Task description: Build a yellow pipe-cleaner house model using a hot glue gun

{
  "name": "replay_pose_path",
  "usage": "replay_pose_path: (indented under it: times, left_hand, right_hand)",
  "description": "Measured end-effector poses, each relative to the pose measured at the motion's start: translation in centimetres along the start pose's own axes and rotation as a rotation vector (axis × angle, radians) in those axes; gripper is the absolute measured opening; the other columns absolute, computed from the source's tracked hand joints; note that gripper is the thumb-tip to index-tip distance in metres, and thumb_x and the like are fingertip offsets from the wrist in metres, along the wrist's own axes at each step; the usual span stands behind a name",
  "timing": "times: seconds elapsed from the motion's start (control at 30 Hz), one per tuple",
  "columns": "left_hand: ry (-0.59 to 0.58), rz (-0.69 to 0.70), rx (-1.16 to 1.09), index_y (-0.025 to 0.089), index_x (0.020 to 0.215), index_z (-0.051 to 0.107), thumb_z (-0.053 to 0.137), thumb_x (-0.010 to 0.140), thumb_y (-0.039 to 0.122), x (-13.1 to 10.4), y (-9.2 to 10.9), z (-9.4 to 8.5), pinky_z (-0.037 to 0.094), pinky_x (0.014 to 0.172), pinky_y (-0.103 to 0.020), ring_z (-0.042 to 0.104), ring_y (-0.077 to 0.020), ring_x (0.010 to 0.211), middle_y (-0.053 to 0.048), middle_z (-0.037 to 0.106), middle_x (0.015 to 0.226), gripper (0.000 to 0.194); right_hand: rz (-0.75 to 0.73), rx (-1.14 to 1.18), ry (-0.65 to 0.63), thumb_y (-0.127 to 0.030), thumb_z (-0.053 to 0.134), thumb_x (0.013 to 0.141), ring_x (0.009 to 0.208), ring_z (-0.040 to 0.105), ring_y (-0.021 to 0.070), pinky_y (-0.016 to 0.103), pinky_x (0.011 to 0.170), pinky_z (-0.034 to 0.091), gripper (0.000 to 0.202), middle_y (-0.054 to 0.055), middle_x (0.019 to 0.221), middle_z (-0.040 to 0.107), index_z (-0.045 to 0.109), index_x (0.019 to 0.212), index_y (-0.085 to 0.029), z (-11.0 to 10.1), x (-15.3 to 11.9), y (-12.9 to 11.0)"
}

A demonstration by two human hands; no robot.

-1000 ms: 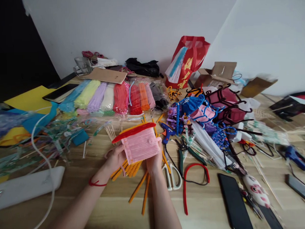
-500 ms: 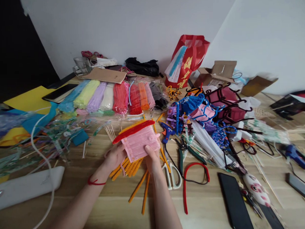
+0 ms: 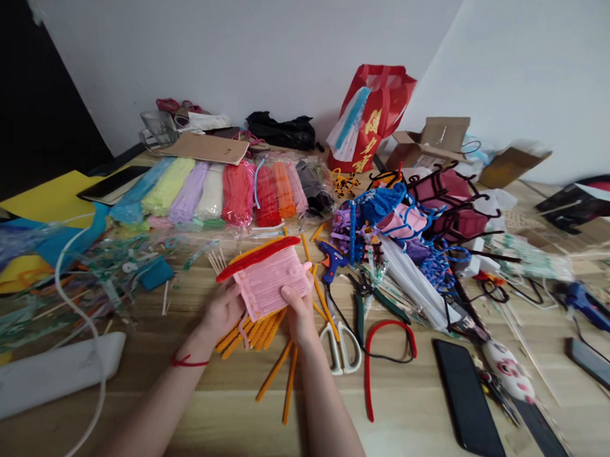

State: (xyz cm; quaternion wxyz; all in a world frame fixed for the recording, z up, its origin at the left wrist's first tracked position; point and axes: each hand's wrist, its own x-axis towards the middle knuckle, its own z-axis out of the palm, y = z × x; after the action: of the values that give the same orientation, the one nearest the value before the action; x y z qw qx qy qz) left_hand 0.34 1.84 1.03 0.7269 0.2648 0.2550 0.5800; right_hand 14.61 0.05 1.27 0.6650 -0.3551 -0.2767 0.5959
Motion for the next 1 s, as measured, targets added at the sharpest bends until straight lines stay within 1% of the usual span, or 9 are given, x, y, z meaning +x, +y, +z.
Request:
replay_pose_path:
  times: [0.2, 0.3, 0.4, 0.53, 0.7, 0.9, 1.0]
  left_hand:
    - [0.047, 0.007, -0.004, 0.017, 0.099, 0.067, 0.079, 0.062, 0.033, 0.1, 0.0, 0.0, 0.045, 0.099, -0.043, 0.061, -0.0297, 0.111, -0.007, 0.072, 0.106, 0.042]
    - [0.066, 0.014, -0.003, 0.018, 0.097, 0.067, 0.079, 0.062, 0.033, 0.1, 0.2, 0.1, 0.046, 0.098, -0.042, 0.061, -0.0299, 0.111, -0.007, 0.072, 0.106, 0.039]
    - [0.076, -0.009, -0.005, 0.017, 0.096, 0.067, 0.078, 0.062, 0.031, 0.1, 0.3, 0.4, 0.046, 0.098, -0.043, 0.062, -0.0300, 0.109, -0.007, 0.072, 0.103, 0.037]
    - [0.075, -0.017, -0.012, 0.018, 0.100, 0.067, 0.076, 0.064, 0.031, 0.1, 0.1, 0.4, 0.045, 0.099, -0.043, 0.062, -0.0299, 0.108, -0.007, 0.073, 0.102, 0.039]
    - [0.091, 0.003, 0.013, 0.018, 0.104, 0.067, 0.074, 0.065, 0.034, 0.2, -0.3, 0.2, 0.046, 0.097, -0.042, 0.063, -0.0296, 0.107, -0.007, 0.072, 0.104, 0.043]
    - [0.060, 0.004, 0.028, 0.018, 0.107, 0.066, 0.071, 0.071, 0.036, 0.3, -0.4, 0.0, 0.045, 0.100, -0.042, 0.060, -0.0291, 0.113, -0.007, 0.071, 0.107, 0.040]
    - [0.021, -0.037, 0.031, 0.018, 0.110, 0.065, 0.071, 0.072, 0.037, 0.2, -0.6, -0.3, 0.044, 0.102, -0.043, 0.059, -0.0289, 0.115, -0.007, 0.071, 0.109, 0.042]
  right_hand:
    - [0.007, 0.000, 0.002, -0.037, 0.075, 0.063, 0.098, 0.058, 0.0217, 0.040, 0.094, 0.042, 0.050, 0.003, 0.102, 0.065, 0.057, 0.107, -0.022, 0.4, -0.1, 0.1]
    - [-0.010, -0.016, 0.030, -0.035, 0.075, 0.063, 0.096, 0.058, 0.0204, 0.038, 0.093, 0.043, 0.050, 0.002, 0.101, 0.064, 0.056, 0.108, -0.023, 0.2, -0.1, 0.4]
    - [-0.009, -0.021, 0.042, -0.033, 0.076, 0.064, 0.096, 0.058, 0.0195, 0.037, 0.092, 0.043, 0.050, 0.001, 0.100, 0.063, 0.056, 0.108, -0.022, 0.0, -0.2, 0.7]
    - [-0.020, -0.033, 0.050, -0.032, 0.076, 0.065, 0.096, 0.058, 0.0189, 0.036, 0.091, 0.044, 0.047, 0.000, 0.098, 0.063, 0.056, 0.107, -0.022, -0.2, -0.2, 0.8]
    - [-0.027, -0.054, 0.074, -0.034, 0.076, 0.064, 0.097, 0.059, 0.0203, 0.038, 0.092, 0.045, 0.046, 0.001, 0.100, 0.065, 0.057, 0.104, -0.022, 0.1, -0.2, 0.9]
    - [-0.050, -0.076, 0.094, -0.036, 0.075, 0.065, 0.100, 0.059, 0.0201, 0.038, 0.094, 0.044, 0.051, 0.002, 0.104, 0.064, 0.055, 0.109, -0.021, 0.1, -0.1, 1.2]
    - [-0.094, -0.108, 0.112, -0.035, 0.076, 0.065, 0.098, 0.059, 0.0198, 0.038, 0.093, 0.044, 0.052, 0.002, 0.103, 0.064, 0.053, 0.110, -0.021, 0.2, -0.2, 1.0]
